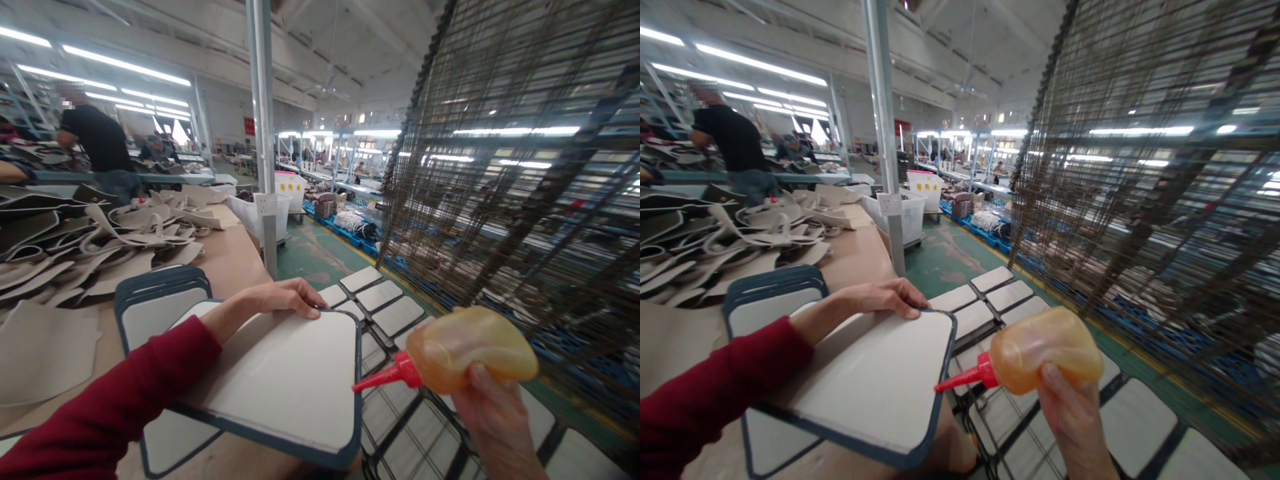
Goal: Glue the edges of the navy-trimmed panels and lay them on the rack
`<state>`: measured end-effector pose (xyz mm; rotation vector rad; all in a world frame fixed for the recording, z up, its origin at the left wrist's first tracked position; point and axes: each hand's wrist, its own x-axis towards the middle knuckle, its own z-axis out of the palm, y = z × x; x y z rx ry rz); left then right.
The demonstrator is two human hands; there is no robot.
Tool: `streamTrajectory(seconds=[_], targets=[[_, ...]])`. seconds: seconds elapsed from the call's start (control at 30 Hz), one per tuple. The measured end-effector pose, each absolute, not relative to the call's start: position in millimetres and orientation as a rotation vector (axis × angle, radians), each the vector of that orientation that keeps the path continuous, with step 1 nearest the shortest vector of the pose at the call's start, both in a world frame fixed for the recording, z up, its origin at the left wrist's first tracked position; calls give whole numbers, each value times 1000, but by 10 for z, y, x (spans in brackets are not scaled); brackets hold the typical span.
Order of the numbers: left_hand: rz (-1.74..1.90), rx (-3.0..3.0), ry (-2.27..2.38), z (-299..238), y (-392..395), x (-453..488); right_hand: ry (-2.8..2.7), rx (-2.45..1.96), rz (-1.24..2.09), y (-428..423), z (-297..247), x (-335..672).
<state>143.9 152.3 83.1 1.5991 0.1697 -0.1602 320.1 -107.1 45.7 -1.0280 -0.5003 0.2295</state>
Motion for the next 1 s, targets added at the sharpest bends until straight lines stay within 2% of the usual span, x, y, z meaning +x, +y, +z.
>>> streamTrajectory(seconds=[0.6,1.0], targets=[[-106,1511,214,721,1659,1435,-503,-1087,241,-1129,370,3230],[79,1419,320,583,1756,1411,-550,-1195,-41,-1215,-12,3376]])
